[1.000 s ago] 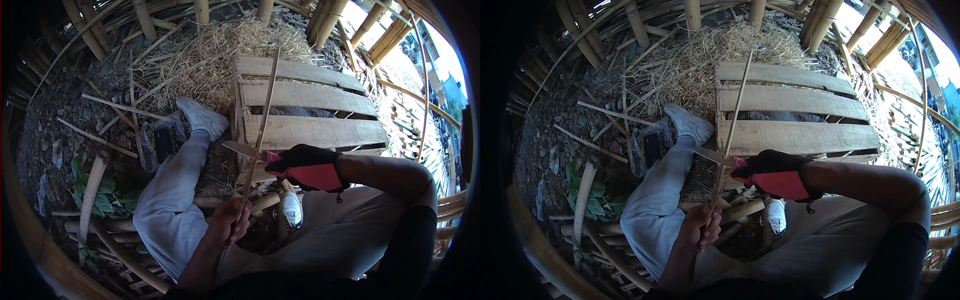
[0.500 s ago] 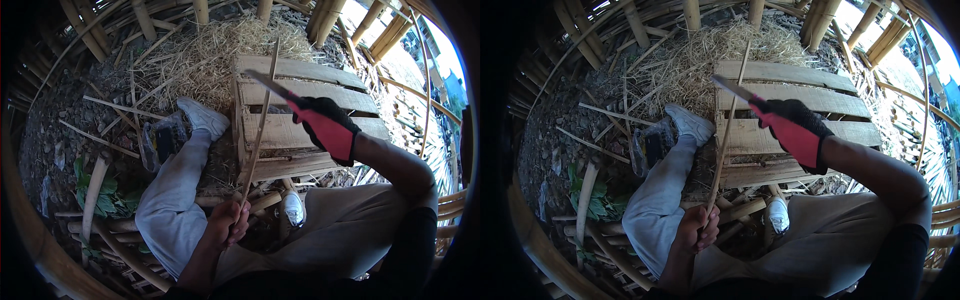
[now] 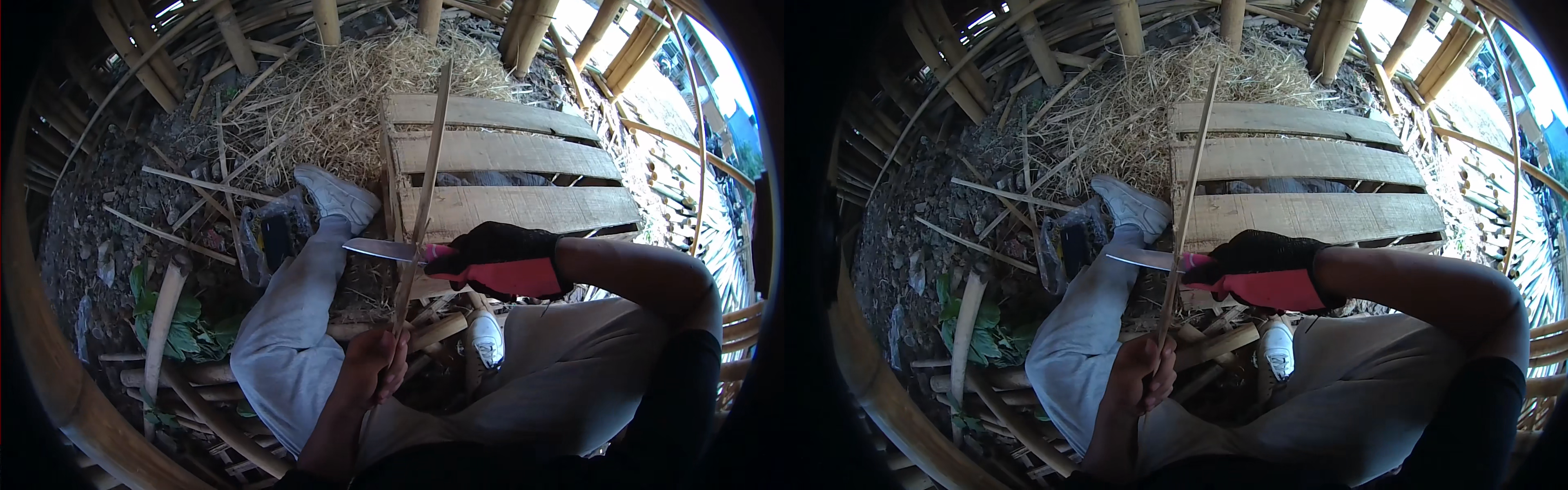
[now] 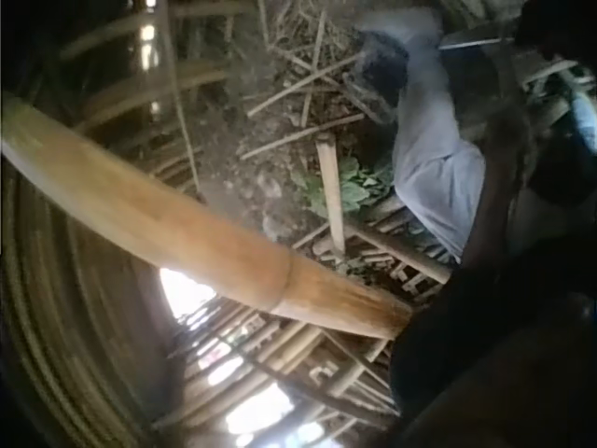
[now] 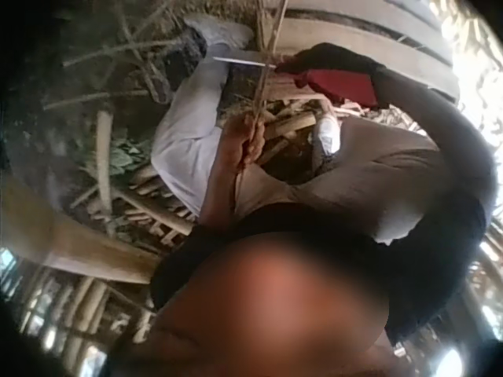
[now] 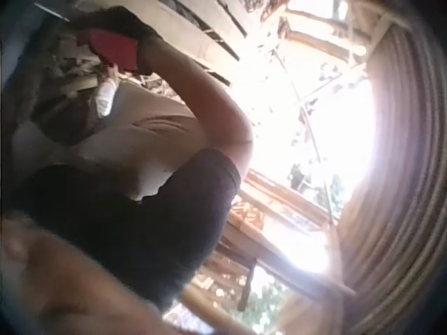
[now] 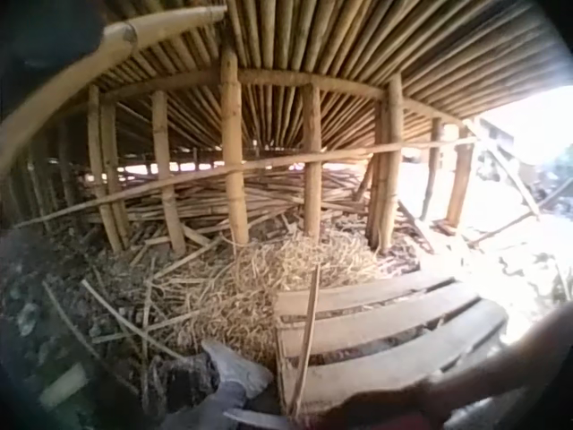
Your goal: The person sits on the ground and uses a knife to shave and smooth a thin bamboo stick. They repeatedly scrape the surface of the stick with the blade, occasionally rotating it to work different sides.
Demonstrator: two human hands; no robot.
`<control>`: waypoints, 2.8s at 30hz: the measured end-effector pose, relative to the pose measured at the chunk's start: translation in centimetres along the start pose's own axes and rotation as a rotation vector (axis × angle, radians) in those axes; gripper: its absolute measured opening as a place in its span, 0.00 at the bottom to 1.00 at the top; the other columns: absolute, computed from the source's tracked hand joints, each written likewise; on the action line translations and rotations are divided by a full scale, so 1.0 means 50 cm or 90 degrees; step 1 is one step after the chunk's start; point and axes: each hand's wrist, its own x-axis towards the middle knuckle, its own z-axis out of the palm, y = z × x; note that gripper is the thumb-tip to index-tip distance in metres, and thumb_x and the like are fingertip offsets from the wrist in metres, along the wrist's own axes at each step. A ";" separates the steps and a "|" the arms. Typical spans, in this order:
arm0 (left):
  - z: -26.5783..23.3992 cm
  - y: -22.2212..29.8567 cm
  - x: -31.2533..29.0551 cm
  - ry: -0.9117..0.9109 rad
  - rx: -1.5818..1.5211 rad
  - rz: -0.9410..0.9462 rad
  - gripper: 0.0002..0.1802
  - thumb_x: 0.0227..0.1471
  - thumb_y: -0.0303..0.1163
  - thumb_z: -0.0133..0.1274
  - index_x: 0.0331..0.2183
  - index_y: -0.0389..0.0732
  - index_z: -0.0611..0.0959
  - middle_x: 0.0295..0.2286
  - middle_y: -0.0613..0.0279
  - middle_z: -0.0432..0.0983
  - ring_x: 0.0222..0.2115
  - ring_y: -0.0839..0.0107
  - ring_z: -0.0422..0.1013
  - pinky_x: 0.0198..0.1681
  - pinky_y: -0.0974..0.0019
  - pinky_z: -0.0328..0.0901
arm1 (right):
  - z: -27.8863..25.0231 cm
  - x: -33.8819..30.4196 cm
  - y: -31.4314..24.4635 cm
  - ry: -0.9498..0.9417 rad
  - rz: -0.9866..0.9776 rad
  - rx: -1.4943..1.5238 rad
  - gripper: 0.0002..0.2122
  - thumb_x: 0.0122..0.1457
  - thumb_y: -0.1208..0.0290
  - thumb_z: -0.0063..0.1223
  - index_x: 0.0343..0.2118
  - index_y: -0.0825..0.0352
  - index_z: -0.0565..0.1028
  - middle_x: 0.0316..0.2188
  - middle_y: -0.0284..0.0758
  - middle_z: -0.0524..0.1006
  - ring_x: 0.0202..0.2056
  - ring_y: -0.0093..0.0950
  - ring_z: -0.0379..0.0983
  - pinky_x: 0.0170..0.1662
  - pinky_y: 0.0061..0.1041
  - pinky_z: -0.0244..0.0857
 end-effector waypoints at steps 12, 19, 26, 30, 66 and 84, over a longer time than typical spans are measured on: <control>0.019 -0.019 0.015 0.043 0.038 0.012 0.29 0.63 0.58 0.47 0.36 0.38 0.70 0.13 0.72 0.59 0.06 0.84 0.52 0.08 0.76 0.48 | 0.080 -0.009 0.031 0.496 -0.376 -0.614 0.11 0.59 0.61 0.57 0.36 0.64 0.74 0.23 0.36 0.75 0.26 0.35 0.78 0.26 0.37 0.71; 0.021 -0.032 0.024 0.049 0.035 -0.026 0.27 0.65 0.57 0.45 0.37 0.39 0.71 0.14 0.73 0.57 0.08 0.85 0.51 0.09 0.77 0.47 | 0.102 0.048 0.061 0.609 -0.330 -0.809 0.09 0.54 0.67 0.58 0.28 0.63 0.70 0.17 0.32 0.70 0.20 0.34 0.73 0.21 0.36 0.65; 0.015 -0.036 0.027 0.038 0.011 -0.043 0.28 0.63 0.59 0.48 0.37 0.39 0.71 0.14 0.74 0.57 0.08 0.85 0.51 0.10 0.77 0.47 | 0.095 0.063 0.063 0.566 -0.348 -0.771 0.08 0.54 0.67 0.58 0.29 0.63 0.70 0.17 0.33 0.70 0.19 0.34 0.73 0.21 0.35 0.64; 0.016 -0.032 0.030 0.026 0.009 -0.047 0.29 0.61 0.60 0.49 0.38 0.39 0.71 0.14 0.74 0.57 0.09 0.85 0.51 0.10 0.77 0.47 | 0.078 0.010 0.025 0.421 -0.269 -0.800 0.08 0.55 0.67 0.58 0.30 0.64 0.71 0.19 0.34 0.72 0.23 0.34 0.77 0.22 0.35 0.67; 0.045 -0.061 0.061 0.218 0.459 0.208 0.17 0.69 0.39 0.45 0.31 0.39 0.77 0.17 0.73 0.63 0.19 0.85 0.58 0.24 0.72 0.55 | 0.076 0.061 0.072 0.576 -0.320 -1.151 0.06 0.50 0.70 0.54 0.23 0.67 0.73 0.21 0.35 0.66 0.22 0.30 0.68 0.23 0.32 0.60; 0.032 -0.073 0.064 0.228 0.577 0.236 0.18 0.69 0.40 0.44 0.32 0.37 0.77 0.17 0.68 0.65 0.19 0.81 0.60 0.24 0.69 0.58 | -0.030 0.014 -0.053 0.152 -0.168 -0.818 0.15 0.63 0.54 0.49 0.40 0.55 0.84 0.41 0.36 0.83 0.42 0.41 0.81 0.43 0.38 0.75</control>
